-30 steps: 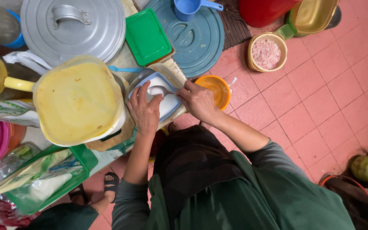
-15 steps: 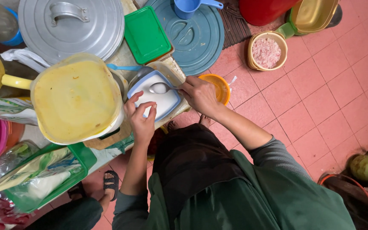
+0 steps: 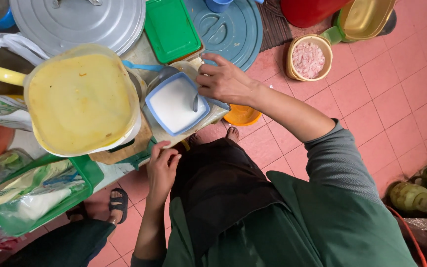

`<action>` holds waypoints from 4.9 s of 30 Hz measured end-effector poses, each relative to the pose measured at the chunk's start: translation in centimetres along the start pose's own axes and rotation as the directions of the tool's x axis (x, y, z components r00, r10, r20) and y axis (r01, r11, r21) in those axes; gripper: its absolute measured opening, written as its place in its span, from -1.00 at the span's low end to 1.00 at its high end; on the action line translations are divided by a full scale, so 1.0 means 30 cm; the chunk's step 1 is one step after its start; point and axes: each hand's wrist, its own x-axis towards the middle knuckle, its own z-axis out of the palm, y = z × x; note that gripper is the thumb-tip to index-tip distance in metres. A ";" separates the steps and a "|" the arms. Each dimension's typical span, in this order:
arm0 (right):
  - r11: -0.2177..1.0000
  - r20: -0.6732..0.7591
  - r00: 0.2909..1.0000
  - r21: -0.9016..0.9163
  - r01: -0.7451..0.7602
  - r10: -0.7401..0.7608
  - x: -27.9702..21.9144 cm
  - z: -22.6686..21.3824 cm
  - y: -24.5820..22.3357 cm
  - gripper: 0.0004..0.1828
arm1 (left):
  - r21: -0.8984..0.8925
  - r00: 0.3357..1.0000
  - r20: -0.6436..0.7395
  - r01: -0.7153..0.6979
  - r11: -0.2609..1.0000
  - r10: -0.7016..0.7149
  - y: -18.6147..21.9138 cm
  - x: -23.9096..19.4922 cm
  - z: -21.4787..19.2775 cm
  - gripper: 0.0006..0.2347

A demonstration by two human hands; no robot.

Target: Preparing and seasoning multiple dishes in a kitchen setting.

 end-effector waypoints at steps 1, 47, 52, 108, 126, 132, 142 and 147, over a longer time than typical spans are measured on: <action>1.000 0.003 1.000 0.002 0.001 -0.001 0.006 0.010 0.003 -0.93 | -0.002 1.000 0.000 0.003 1.000 -0.003 0.002 -0.003 0.005 -0.90; 0.955 0.028 0.955 -0.035 0.296 -0.295 0.084 -0.012 0.080 -0.90 | 0.127 0.995 -0.086 0.060 0.990 -0.049 0.127 0.074 0.068 -0.80; 0.959 -0.006 0.959 -0.006 0.284 -0.284 0.048 -0.030 0.104 -0.90 | 0.135 0.995 -0.093 0.044 0.990 -0.031 0.124 0.094 0.079 -0.82; 0.931 -0.003 0.948 0.187 -0.313 0.319 -0.208 -0.191 0.005 -0.75 | -0.504 0.981 -0.151 0.028 0.863 -0.120 0.209 0.300 0.256 -0.77; 0.788 -0.077 0.808 0.294 -0.541 0.584 -0.106 0.068 -0.245 -0.77 | -0.269 0.882 -0.342 0.239 0.933 -0.324 -0.060 0.020 0.168 -0.74; 0.419 0.137 0.523 0.446 -0.791 0.841 -0.049 0.184 -0.231 -0.57 | -0.616 0.814 -0.130 0.381 0.689 -0.566 -0.164 0.084 0.219 -0.62; 0.231 0.348 0.486 0.570 -0.789 0.802 -0.100 0.408 -0.257 -0.74 | -0.671 0.858 -0.019 0.370 0.642 -0.514 -0.152 0.133 0.198 -0.60; 0.245 0.281 0.497 0.613 -0.751 0.821 -0.123 0.365 -0.268 -0.79 | -0.713 0.847 -0.014 0.364 0.599 -0.531 -0.108 0.132 0.180 -0.64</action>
